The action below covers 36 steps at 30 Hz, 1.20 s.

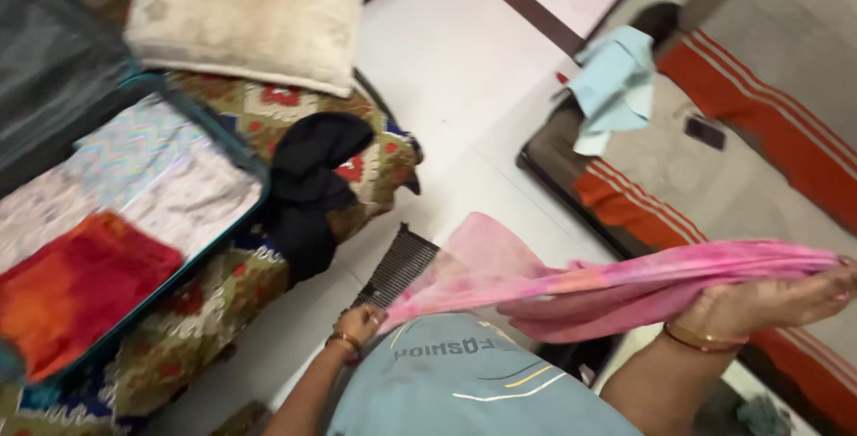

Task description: The person packs garments into a suitcase and subsequently unfurls and folds different items of clothing by hand, including a pink garment and a yellow fabric strip.

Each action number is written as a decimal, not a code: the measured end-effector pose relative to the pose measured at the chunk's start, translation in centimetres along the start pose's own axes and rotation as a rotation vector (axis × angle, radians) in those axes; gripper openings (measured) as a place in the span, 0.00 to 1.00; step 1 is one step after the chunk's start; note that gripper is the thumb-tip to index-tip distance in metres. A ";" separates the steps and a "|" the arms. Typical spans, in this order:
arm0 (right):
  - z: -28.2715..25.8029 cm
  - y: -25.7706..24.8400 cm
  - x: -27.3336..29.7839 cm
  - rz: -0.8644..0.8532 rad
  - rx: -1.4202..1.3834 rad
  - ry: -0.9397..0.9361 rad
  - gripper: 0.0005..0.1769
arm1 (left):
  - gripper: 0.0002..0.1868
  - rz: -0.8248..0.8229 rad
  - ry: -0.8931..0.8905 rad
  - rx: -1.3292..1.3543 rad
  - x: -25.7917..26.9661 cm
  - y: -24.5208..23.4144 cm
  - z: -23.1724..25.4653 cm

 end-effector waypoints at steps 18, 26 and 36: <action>-41.1 54.9 32.5 -1.225 -0.617 -0.292 0.18 | 0.14 0.203 0.059 0.574 3.7 -8.4 -9.3; -21.9 36.3 46.1 -1.803 -0.052 0.455 0.21 | 0.12 0.368 0.664 0.248 9.0 -17.0 1.9; -14.9 22.8 42.8 -2.049 0.080 0.510 0.21 | 0.08 -0.169 0.540 0.562 7.5 -15.7 14.5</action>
Point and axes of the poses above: each hand's wrist, its own x-axis away from the middle knuckle, its own y-axis out of the palm, z = x × y, the point moved 9 cm from there along -x, towards the middle knuckle, and after that the axes turned 14 degrees about -y, right-handed, at the moved point
